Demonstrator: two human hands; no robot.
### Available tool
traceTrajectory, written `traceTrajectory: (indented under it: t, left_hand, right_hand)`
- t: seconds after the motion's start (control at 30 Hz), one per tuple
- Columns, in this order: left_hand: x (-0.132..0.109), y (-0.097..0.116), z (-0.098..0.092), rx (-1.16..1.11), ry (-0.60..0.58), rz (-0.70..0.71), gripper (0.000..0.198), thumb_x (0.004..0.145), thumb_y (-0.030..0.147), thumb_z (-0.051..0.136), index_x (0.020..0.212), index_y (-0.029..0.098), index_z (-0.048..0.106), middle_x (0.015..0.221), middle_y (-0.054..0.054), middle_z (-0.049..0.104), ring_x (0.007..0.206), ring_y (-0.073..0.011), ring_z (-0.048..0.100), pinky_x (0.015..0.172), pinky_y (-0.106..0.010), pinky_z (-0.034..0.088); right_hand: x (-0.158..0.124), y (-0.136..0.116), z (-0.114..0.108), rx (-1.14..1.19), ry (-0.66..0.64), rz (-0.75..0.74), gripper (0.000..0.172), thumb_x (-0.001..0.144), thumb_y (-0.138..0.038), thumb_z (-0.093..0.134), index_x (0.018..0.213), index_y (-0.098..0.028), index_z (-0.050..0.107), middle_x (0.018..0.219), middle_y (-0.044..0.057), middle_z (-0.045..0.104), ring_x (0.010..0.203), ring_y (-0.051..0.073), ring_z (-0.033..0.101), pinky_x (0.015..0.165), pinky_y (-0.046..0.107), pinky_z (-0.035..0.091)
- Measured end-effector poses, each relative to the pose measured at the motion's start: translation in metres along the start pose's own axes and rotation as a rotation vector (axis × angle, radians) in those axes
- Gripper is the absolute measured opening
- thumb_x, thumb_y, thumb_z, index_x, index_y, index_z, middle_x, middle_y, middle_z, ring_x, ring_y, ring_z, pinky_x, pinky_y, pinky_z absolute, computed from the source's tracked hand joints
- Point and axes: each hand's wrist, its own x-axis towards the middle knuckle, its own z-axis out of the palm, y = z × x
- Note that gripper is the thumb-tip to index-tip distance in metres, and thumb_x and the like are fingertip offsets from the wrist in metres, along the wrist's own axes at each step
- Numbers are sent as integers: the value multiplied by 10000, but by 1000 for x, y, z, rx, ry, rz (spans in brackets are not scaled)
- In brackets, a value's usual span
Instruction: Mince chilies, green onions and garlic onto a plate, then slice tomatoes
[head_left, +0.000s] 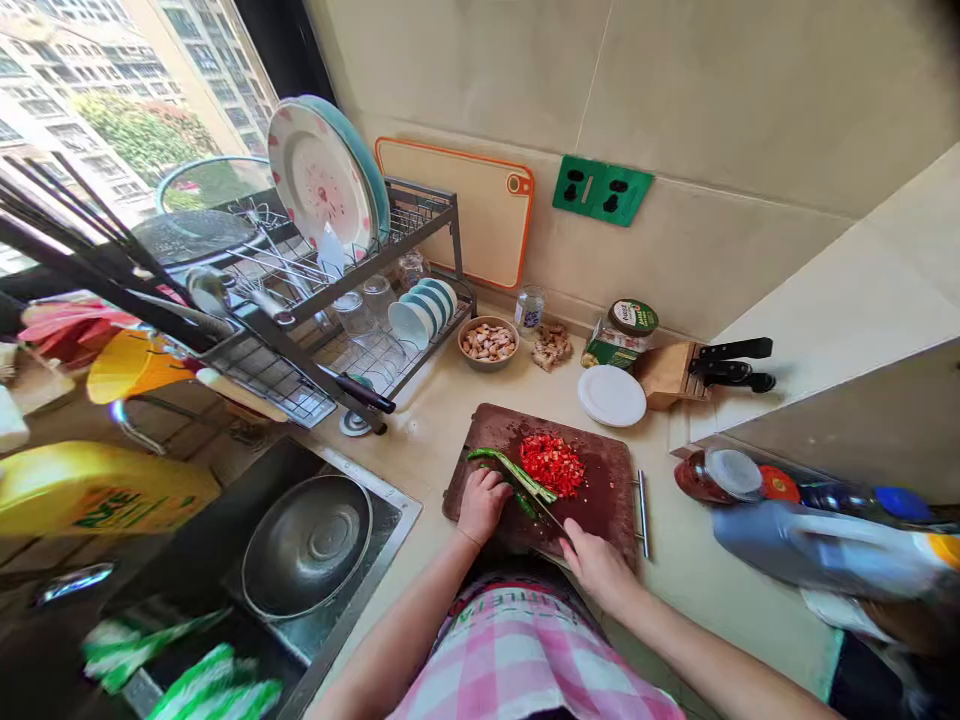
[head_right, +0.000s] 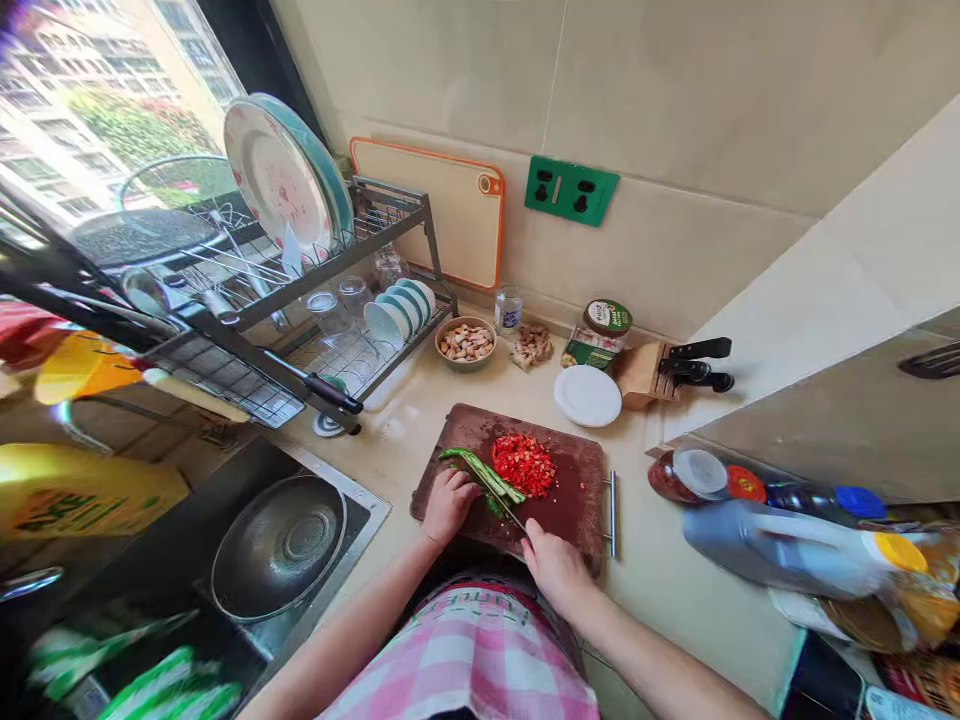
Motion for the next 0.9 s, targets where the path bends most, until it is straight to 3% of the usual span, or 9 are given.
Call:
traceTrajectory:
  t: [0.1, 0.2, 0.33, 0.5, 0.67, 0.9]
  left_hand:
    - [-1, 2, -5, -7, 1, -17, 134, 832, 238, 541, 772, 230, 660, 800, -14, 635, 814, -193, 527, 751, -341, 404]
    - [6, 0, -17, -48, -57, 67, 141, 825, 294, 552, 926, 229, 625, 946, -33, 629, 933, -211, 521, 840, -373, 386]
    - [30, -5, -34, -111, -209, 254, 469, 719, 416, 653, 1109, 194, 518, 1174, -87, 540, 1117, -256, 439, 960, -405, 323]
    - [54, -6, -38, -118, -368, 337, 498, 666, 478, 676, 1045, 191, 524, 1055, -75, 577, 1012, -243, 498, 969, -418, 288]
    - [43, 4, -37, -80, -397, 276, 529, 667, 475, 678, 1095, 209, 516, 971, -51, 583, 943, -231, 499, 930, -415, 296]
    - [16, 27, -36, -38, -351, 31, 413, 728, 383, 653, 1097, 239, 536, 1076, -59, 535, 1038, -239, 459, 873, -386, 366]
  right_hand:
    - [-5, 11, 5, 132, 69, -72, 249, 896, -287, 299, 945, -183, 521, 679, 58, 660, 597, 185, 618, 500, 233, 332]
    - [-16, 25, 4, 349, 182, -105, 317, 898, -381, 266, 883, -187, 516, 624, 28, 621, 556, 163, 581, 515, 235, 373]
    - [-37, 47, 2, 589, 361, 62, 431, 866, -527, 281, 908, -187, 542, 569, 17, 589, 517, 163, 558, 483, 240, 402]
    - [-59, 70, 17, 809, 351, 267, 485, 826, -600, 311, 900, -190, 559, 454, -22, 509, 383, 138, 484, 406, 234, 390]
    - [-68, 77, 31, 912, 261, 351, 542, 808, -611, 316, 1029, -165, 531, 414, -57, 450, 344, 130, 459, 369, 225, 373]
    - [-57, 77, 11, 707, 222, 172, 462, 816, -545, 358, 976, -177, 589, 417, -47, 485, 388, 135, 487, 417, 217, 388]
